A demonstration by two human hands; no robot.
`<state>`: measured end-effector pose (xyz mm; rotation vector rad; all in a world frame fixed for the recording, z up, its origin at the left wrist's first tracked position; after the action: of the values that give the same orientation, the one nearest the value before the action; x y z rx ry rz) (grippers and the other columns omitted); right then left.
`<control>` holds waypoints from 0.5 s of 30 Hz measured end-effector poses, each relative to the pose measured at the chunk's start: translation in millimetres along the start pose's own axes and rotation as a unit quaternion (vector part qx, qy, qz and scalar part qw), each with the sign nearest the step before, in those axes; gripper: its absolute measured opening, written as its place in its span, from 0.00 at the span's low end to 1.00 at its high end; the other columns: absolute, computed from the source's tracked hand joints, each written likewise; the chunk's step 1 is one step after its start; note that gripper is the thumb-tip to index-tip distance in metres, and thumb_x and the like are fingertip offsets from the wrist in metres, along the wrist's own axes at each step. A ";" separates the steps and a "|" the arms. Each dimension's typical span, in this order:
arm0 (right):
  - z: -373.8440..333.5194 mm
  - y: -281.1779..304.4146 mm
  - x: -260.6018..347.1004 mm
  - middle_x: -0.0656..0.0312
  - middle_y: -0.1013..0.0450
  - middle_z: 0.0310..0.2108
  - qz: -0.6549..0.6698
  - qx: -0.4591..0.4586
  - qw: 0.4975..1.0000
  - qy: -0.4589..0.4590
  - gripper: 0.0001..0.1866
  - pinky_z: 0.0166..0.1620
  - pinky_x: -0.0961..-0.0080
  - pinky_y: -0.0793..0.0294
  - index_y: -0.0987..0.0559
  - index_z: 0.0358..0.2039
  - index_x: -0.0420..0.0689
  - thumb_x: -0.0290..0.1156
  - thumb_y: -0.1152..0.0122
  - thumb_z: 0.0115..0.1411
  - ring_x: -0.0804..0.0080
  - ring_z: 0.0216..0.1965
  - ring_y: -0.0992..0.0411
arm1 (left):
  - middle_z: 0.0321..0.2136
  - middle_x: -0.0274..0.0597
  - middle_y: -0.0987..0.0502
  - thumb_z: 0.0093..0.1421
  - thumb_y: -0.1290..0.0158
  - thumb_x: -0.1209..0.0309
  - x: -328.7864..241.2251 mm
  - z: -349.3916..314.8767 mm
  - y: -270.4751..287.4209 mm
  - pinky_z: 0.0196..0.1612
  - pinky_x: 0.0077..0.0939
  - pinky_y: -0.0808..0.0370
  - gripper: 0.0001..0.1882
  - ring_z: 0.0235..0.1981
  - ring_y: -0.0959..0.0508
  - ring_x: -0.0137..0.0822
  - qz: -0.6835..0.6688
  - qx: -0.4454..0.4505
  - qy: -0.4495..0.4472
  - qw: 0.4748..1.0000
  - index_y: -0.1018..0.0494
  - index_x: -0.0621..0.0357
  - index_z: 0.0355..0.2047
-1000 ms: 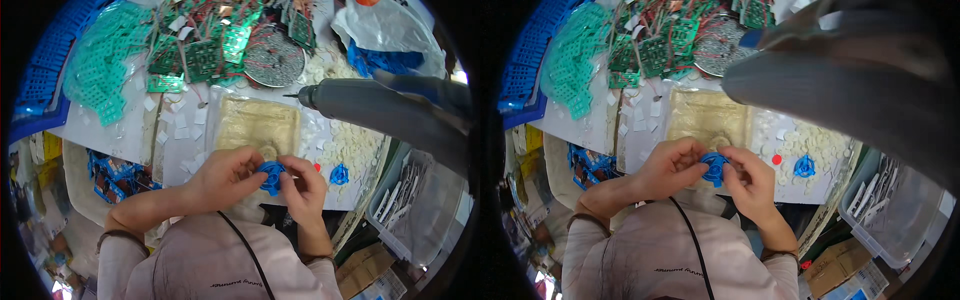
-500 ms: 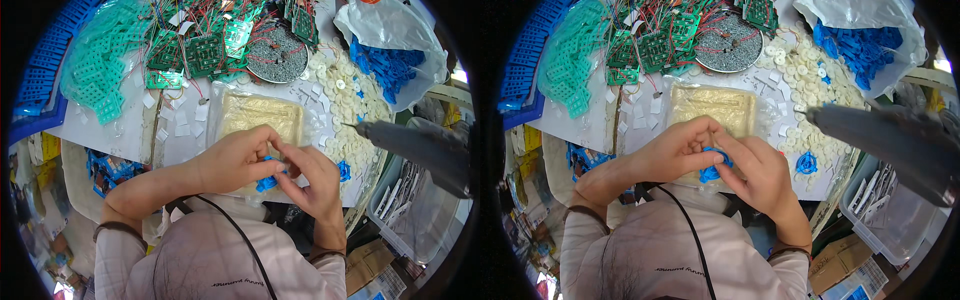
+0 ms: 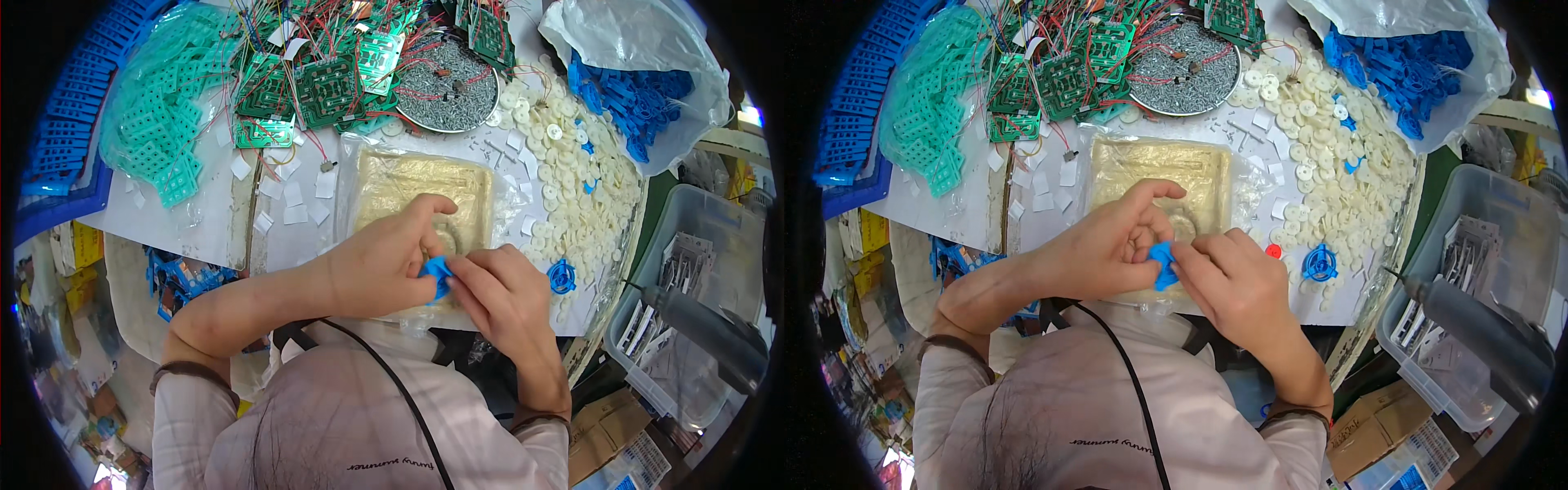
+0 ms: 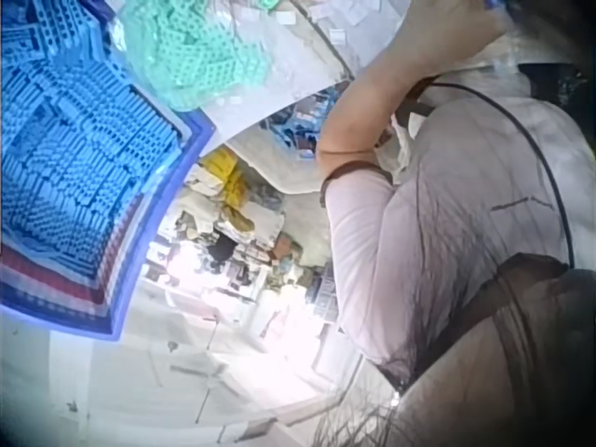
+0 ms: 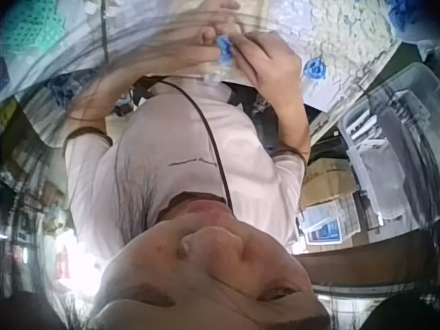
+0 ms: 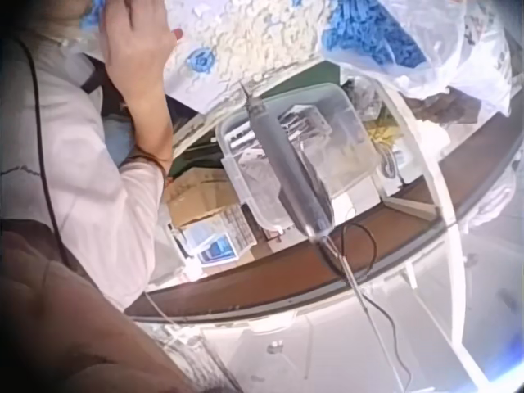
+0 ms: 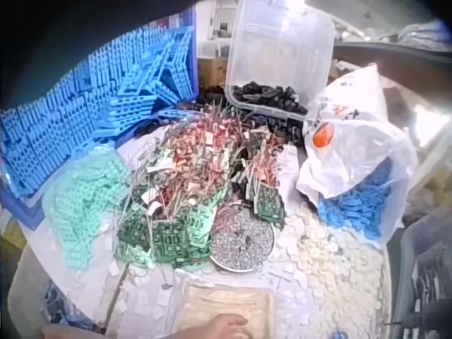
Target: Assembling components into a blue electronic toy casing using an electric screwdriver at a factory workstation.
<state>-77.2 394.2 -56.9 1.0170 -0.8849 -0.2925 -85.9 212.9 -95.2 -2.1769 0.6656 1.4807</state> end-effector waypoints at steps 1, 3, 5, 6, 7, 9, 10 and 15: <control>-0.4 -2.1 -3.8 0.61 0.27 0.29 -0.010 0.003 1.000 -0.023 0.10 0.26 0.70 0.30 0.20 0.34 0.44 0.26 0.30 0.51 0.64 0.28 0.27 | 0.42 0.45 0.28 0.53 0.44 0.84 -2.7 -0.7 0.9 0.33 0.23 0.28 0.40 0.34 0.25 0.30 0.059 -0.034 -0.017 0.998 0.47 0.63 0.65; -2.4 -9.2 -12.7 0.60 0.28 0.28 -0.031 0.008 0.997 -0.070 0.10 0.25 0.68 0.31 0.20 0.33 0.45 0.27 0.30 0.50 0.62 0.28 0.27 | 0.43 0.46 0.27 0.52 0.41 0.82 -7.6 -2.1 1.1 0.37 0.28 0.27 0.37 0.38 0.25 0.36 0.188 -0.111 -0.102 0.971 0.41 0.64 0.62; 4.1 -19.1 -20.3 0.60 0.29 0.27 -0.077 0.012 0.994 -0.076 0.09 0.26 0.66 0.30 0.21 0.33 0.45 0.27 0.30 0.50 0.61 0.29 0.27 | 0.44 0.45 0.26 0.50 0.38 0.77 -6.0 -4.2 -3.5 0.42 0.33 0.26 0.32 0.44 0.24 0.41 0.319 -0.193 -0.232 0.898 0.33 0.63 0.57; 7.0 -22.6 -21.6 0.60 0.29 0.26 -0.098 0.014 0.992 -0.077 0.09 0.27 0.65 0.29 0.21 0.33 0.45 0.27 0.31 0.51 0.61 0.29 0.27 | 0.45 0.44 0.26 0.50 0.37 0.75 1.5 -5.6 -7.1 0.45 0.35 0.27 0.29 0.46 0.25 0.43 0.374 -0.153 -0.237 0.884 0.31 0.62 0.54; 7.9 -23.1 -21.6 0.60 0.29 0.27 -0.100 0.023 0.992 -0.075 0.09 0.27 0.65 0.29 0.21 0.33 0.45 0.27 0.31 0.51 0.61 0.29 0.26 | 0.46 0.43 0.26 0.49 0.37 0.72 10.8 -8.7 -9.6 0.47 0.38 0.28 0.27 0.49 0.26 0.44 0.427 -0.112 -0.241 0.864 0.28 0.62 0.51; 14.5 -24.5 -20.1 0.59 0.28 0.27 -0.100 0.039 0.992 -0.062 0.09 0.29 0.65 0.27 0.21 0.34 0.45 0.27 0.31 0.52 0.60 0.30 0.26 | 0.49 0.41 0.26 0.49 0.36 0.68 20.9 -16.8 -13.7 0.51 0.40 0.29 0.24 0.53 0.27 0.45 0.498 -0.075 -0.247 0.828 0.24 0.60 0.47; 16.6 -23.5 -20.3 0.59 0.27 0.28 -0.090 0.037 0.992 -0.081 0.09 0.29 0.65 0.27 0.21 0.34 0.45 0.27 0.31 0.52 0.59 0.30 0.26 | 0.51 0.41 0.26 0.49 0.37 0.67 22.2 -23.0 -15.7 0.52 0.41 0.29 0.23 0.54 0.28 0.45 0.517 -0.081 -0.250 0.815 0.23 0.60 0.47; 10.0 -9.7 -12.1 0.56 0.26 0.29 -0.009 -0.002 0.996 -0.085 0.14 0.31 0.65 0.28 0.19 0.39 0.43 0.24 0.29 0.50 0.56 0.30 0.27 | 0.58 0.44 0.28 0.54 0.38 0.66 18.5 -36.2 2.1 0.57 0.42 0.30 0.24 0.57 0.27 0.48 0.471 0.000 -0.264 0.841 0.24 0.61 0.52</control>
<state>-90.6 390.1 -68.8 1.0069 -1.0290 -0.3999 -54.7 187.3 -100.3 -1.2830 1.6287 2.3878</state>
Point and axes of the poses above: each hand's wrist, its own z-axis towards the middle knuckle, its own y-axis out of the back of the hand, x = y × z, the point moved 3 cm from there along z, towards the middle knuckle
